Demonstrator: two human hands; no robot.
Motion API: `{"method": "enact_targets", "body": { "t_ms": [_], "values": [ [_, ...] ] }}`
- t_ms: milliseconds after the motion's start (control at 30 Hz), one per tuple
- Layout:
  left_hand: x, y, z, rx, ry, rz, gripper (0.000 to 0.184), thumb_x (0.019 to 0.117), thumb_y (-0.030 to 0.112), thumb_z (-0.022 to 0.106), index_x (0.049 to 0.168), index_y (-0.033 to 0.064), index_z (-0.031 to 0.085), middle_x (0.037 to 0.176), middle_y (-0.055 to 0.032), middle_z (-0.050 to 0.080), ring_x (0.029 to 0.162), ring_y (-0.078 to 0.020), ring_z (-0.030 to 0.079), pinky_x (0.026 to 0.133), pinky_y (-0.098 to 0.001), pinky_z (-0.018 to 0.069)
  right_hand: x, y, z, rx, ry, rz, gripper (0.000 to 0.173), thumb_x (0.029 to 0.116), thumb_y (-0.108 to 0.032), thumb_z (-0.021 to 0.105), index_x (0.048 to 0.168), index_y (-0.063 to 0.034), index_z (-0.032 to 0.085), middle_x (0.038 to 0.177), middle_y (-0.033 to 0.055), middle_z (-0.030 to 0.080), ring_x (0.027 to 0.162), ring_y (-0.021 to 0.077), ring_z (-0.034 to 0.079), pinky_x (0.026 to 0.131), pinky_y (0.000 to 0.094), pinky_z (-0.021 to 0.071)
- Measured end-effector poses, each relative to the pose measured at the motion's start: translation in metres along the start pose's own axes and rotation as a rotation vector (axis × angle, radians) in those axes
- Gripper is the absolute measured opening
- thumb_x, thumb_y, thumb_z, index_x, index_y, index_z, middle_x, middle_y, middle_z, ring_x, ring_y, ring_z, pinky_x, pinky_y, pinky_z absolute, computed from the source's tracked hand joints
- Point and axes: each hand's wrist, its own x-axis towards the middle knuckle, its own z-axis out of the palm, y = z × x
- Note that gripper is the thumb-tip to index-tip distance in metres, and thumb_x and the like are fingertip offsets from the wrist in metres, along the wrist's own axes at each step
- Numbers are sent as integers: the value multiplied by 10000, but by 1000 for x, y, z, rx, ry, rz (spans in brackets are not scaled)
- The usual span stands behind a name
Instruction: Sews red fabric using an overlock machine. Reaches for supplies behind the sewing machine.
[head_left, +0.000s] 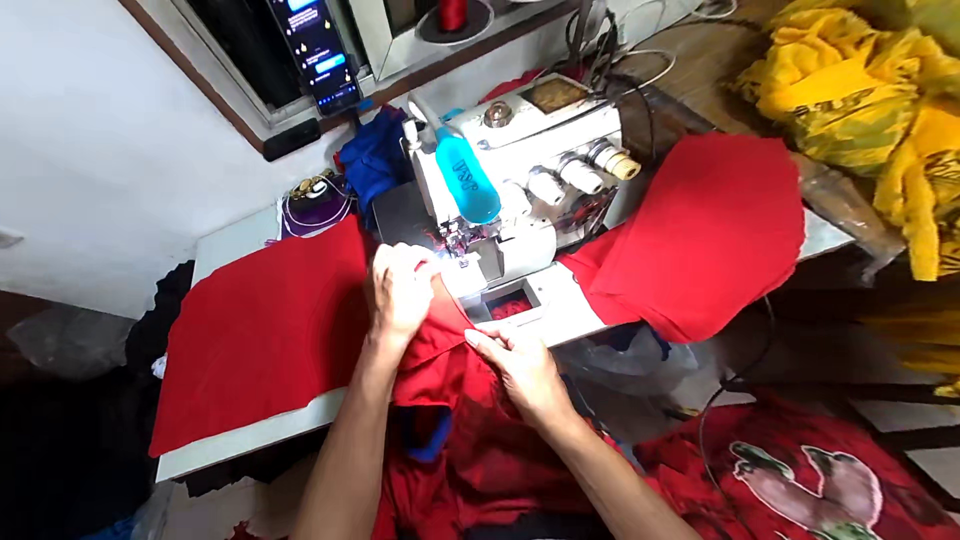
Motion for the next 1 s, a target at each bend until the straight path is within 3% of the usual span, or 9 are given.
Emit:
{"method": "enact_targets", "body": {
  "t_ms": [67,167,233,367,567,800,933,1000],
  "values": [
    [-10,-2,17,93,88,45,123,932,199,729,986,89,743,1043,-82,701,1034,-268,643,913,-425,518,1,3,-5,44,-5,18,145,970,-253,704,995,-124,764,757,-37,705,700,53,651,675,263,542],
    [-24,7,25,232,178,111,160,967,206,676,927,75,758,929,-83,714,886,-244,679,780,-396,545,-2,-3,-15,180,-72,48,125,963,-200,701,963,-84,747,740,-19,701,677,45,642,650,225,529],
    [-41,20,27,255,142,116,203,994,224,627,1028,93,779,1011,-86,729,959,-243,688,845,-396,559,-8,-8,-29,255,-101,73,113,955,-169,694,959,-66,740,772,-1,716,709,55,660,661,222,544],
    [-71,40,28,165,22,86,356,1037,299,525,1246,116,748,1331,-80,680,1276,-264,597,1091,-441,451,-4,-18,-60,337,-142,151,104,933,-142,673,924,-63,740,804,29,711,736,77,666,669,233,551],
    [-66,40,25,127,-19,-3,382,1054,248,492,1328,65,686,1415,-61,637,1358,-233,551,1121,-397,456,24,-26,-70,303,-179,172,143,926,-175,675,922,-64,764,775,69,698,709,111,650,644,265,540],
    [-60,27,14,75,-70,31,333,1022,220,553,1282,113,731,1394,-16,658,1369,-189,542,1117,-360,457,7,-13,-50,421,-95,158,114,932,-124,684,939,-36,756,800,65,715,736,97,667,674,237,551],
    [-23,-3,10,45,-153,28,318,965,214,584,1187,83,770,1322,-79,692,1316,-242,585,1101,-429,473,13,-12,-22,275,27,55,122,952,-198,709,987,-93,759,782,-16,733,726,53,684,684,238,570],
    [5,-24,11,44,-207,24,293,963,228,624,1146,51,770,1292,-134,692,1243,-268,631,1043,-463,508,22,-15,-8,144,108,1,114,941,-257,734,942,-145,755,725,-61,703,662,30,652,637,240,553]
  ]
}}
